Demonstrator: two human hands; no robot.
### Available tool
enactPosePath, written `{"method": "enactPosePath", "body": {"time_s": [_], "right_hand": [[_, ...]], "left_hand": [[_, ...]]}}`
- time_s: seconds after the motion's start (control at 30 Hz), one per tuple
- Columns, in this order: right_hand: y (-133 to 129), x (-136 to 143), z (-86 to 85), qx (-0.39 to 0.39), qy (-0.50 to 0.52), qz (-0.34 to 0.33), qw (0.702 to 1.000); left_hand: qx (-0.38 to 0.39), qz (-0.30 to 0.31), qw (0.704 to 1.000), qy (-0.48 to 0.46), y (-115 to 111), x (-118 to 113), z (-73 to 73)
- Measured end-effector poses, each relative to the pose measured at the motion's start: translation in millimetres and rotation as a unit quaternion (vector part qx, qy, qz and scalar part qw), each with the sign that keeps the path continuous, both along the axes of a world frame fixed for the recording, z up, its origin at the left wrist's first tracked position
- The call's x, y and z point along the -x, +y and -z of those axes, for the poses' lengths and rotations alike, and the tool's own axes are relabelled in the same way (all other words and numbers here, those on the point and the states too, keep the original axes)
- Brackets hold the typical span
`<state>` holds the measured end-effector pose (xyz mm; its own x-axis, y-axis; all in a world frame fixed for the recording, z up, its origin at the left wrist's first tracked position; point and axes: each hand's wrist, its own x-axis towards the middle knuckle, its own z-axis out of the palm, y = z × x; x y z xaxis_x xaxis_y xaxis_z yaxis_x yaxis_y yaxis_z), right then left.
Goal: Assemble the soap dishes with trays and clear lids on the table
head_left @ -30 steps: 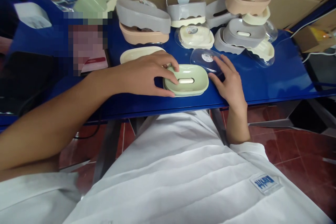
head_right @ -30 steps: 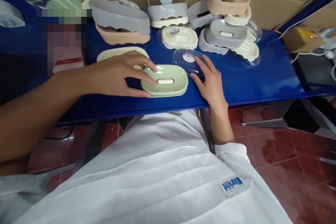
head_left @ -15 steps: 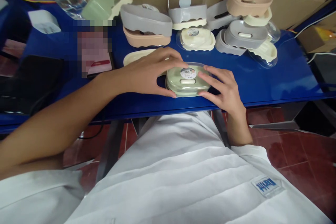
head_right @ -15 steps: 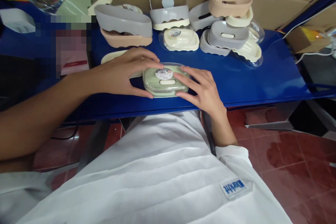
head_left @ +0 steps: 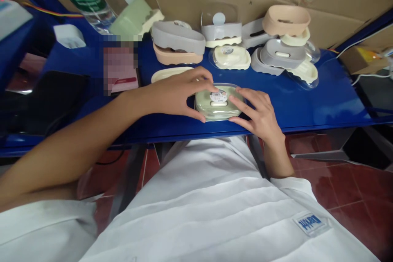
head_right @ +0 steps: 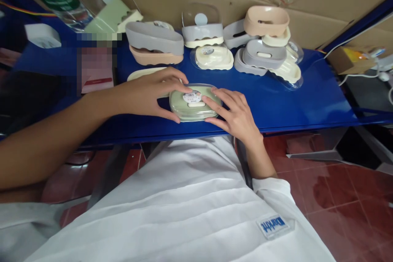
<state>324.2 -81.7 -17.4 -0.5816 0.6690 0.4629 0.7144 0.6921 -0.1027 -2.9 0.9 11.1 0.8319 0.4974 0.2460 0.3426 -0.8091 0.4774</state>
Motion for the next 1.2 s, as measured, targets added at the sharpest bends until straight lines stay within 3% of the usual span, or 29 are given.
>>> {"method": "enactPosePath", "body": {"time_s": [0.3, 0.53, 0.73, 0.87, 1.03, 1.2], "right_hand": [[5.1, 1.5, 3.4, 0.009, 0.069, -0.057, 0.996], [5.0, 5.0, 4.7, 0.061, 0.078, -0.043, 0.994], [0.8, 1.2, 4.6, 0.058, 0.082, -0.036, 0.994], [-16.9, -37.7, 4.5, 0.046, 0.086, 0.048, 0.994], [-47.9, -124.4, 8.5, 0.006, 0.09, 0.218, 0.972], [-51.7, -202.0, 13.8, -0.017, 0.08, 0.336, 0.938]], "left_hand": [[-0.072, -0.025, 0.996, 0.036, -0.6, -0.1, 3.4], [-0.019, -0.011, 1.0, 0.003, 1.4, 2.7, -1.2], [-0.031, -0.006, 0.999, 0.022, 1.5, 1.0, -3.5], [-0.089, -0.034, 0.995, 0.025, 6.4, 4.5, -3.8], [-0.214, -0.097, 0.97, 0.058, 15.6, 11.3, -2.7], [-0.224, -0.093, 0.968, 0.061, 13.6, 8.9, -0.1]]}}
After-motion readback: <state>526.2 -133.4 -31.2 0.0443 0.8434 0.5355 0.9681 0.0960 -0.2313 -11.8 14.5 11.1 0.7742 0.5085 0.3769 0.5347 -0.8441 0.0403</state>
